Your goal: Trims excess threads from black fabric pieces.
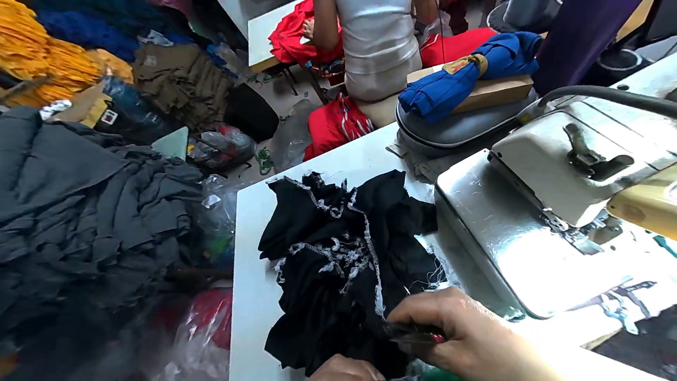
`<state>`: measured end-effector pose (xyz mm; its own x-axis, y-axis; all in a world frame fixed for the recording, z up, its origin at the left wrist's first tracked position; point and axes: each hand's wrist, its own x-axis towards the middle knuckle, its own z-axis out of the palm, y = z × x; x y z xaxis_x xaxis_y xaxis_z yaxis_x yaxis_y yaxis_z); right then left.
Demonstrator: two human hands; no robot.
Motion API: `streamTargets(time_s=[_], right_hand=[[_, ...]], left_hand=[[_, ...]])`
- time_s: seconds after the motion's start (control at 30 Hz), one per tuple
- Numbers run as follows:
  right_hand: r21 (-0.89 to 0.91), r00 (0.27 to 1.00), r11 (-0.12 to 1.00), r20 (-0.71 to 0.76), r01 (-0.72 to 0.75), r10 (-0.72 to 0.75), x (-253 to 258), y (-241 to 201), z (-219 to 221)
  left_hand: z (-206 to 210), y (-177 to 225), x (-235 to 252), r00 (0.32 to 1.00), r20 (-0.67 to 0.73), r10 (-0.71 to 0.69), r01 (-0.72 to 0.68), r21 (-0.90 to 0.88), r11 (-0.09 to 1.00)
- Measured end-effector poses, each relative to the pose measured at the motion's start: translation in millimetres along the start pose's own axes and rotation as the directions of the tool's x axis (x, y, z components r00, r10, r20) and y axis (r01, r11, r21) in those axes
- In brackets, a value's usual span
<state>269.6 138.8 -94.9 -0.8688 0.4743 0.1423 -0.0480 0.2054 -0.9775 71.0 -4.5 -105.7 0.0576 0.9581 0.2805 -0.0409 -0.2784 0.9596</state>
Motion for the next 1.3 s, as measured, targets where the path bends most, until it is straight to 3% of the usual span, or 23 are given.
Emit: streamTargets(time_s=[0.13,0.33,0.43,0.53,0.6,0.8,0.87,0.93,1.03,1.13,1.3], right_hand=[[-0.015,1.0,1.0,0.014,0.025,-0.025,-10.7,1.6,2.6],[-0.077,0.999,0.996,0.015,0.04,-0.039,-13.8,-0.3,4.7],[-0.069,0.996,0.994,0.036,0.086,-0.083,-12.1,1.4,6.5],[-0.057,0.992,0.993,0.074,0.108,-0.104,-10.3,1.5,7.5],[-0.068,0.992,0.993,0.079,0.101,-0.095,-9.3,2.4,5.7],[-0.229,0.988,0.97,-0.147,-0.084,0.051,-16.3,7.1,-11.0],[-0.205,0.953,0.965,-0.286,-0.164,0.102,-23.1,11.7,-13.3],[-0.067,0.931,0.976,-0.321,-0.208,0.176,-31.7,10.3,-14.5],[0.243,0.941,0.916,-0.036,-0.318,0.336,-43.5,-7.4,-12.6],[0.369,0.889,0.809,0.216,-0.458,0.404,-46.7,-7.1,-3.6],[0.298,0.846,0.795,0.266,-0.529,0.463,-43.2,-7.2,-0.7]], left_hand=[[4.1,-5.3,11.4,1.0,-0.007,-0.02,0.021,0.23,0.973],[4.7,-8.9,12.2,0.976,-0.118,-0.182,0.195,0.114,0.974],[-2.7,-8.3,10.2,0.973,-0.059,-0.225,0.229,0.069,0.971],[-13.6,-9.5,9.4,0.981,0.056,-0.185,0.175,0.145,0.974],[-15.6,-12.5,8.9,0.986,0.048,-0.157,0.146,0.189,0.971],[-8.5,-19.3,5.8,0.992,-0.074,-0.102,0.111,0.135,0.985],[-7.5,-21.1,1.3,0.99,-0.097,-0.104,0.116,0.125,0.985],[-7.3,-23.9,-2.4,0.99,-0.108,-0.096,0.11,0.139,0.984],[-7.7,-28.8,-6.5,0.991,-0.107,-0.076,0.089,0.114,0.99],[-6.9,-30.7,-5.9,0.991,-0.117,-0.071,0.084,0.112,0.99],[-6.0,-31.1,-3.9,0.993,-0.099,-0.067,0.075,0.078,0.994]])
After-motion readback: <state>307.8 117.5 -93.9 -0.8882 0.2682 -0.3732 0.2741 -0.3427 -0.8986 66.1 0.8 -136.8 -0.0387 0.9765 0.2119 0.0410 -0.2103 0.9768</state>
